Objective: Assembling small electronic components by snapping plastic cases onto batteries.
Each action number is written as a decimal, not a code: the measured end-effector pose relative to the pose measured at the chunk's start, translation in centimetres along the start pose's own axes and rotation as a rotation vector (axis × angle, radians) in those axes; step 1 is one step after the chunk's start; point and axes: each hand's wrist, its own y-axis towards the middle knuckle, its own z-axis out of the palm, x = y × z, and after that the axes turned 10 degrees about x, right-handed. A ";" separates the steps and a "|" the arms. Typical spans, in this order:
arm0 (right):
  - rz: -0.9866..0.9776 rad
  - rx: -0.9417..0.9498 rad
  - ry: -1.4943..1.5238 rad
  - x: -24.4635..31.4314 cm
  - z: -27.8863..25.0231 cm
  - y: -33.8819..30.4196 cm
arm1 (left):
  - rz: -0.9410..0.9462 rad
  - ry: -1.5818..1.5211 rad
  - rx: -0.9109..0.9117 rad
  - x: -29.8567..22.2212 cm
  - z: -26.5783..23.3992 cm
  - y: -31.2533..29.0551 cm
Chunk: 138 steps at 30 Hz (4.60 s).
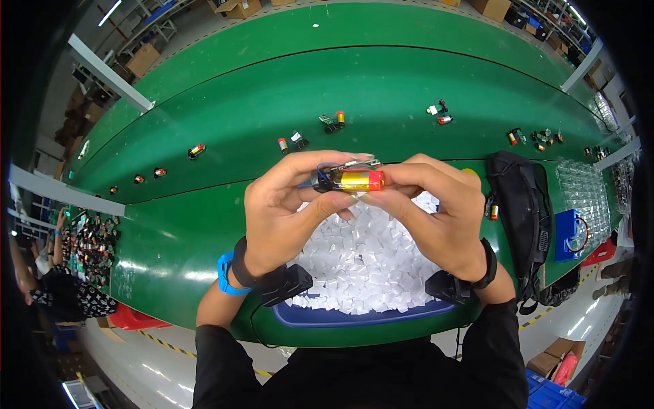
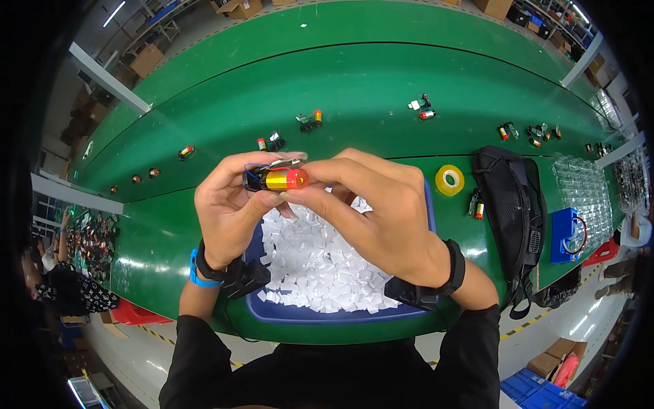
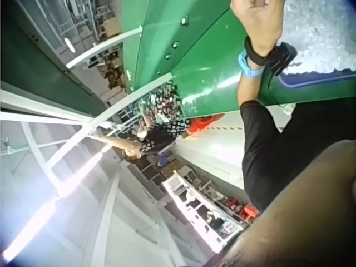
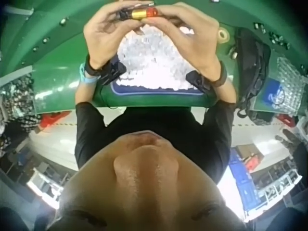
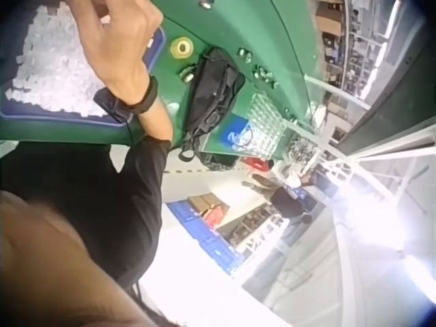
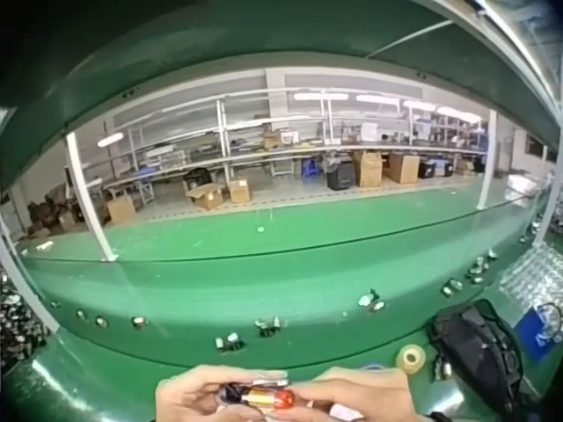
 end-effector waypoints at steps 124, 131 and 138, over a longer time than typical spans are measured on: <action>-0.312 0.079 -0.605 0.2 -3.5 0.8 | -0.022 0.954 0.100 -4.4 0.4 1.1; -0.420 0.132 -0.589 0.5 -3.6 0.6 | -0.591 -0.198 0.211 -3.4 -1.2 2.0; -0.035 0.147 -0.223 0.0 -3.2 0.9 | -0.283 0.021 0.034 -1.3 0.0 2.0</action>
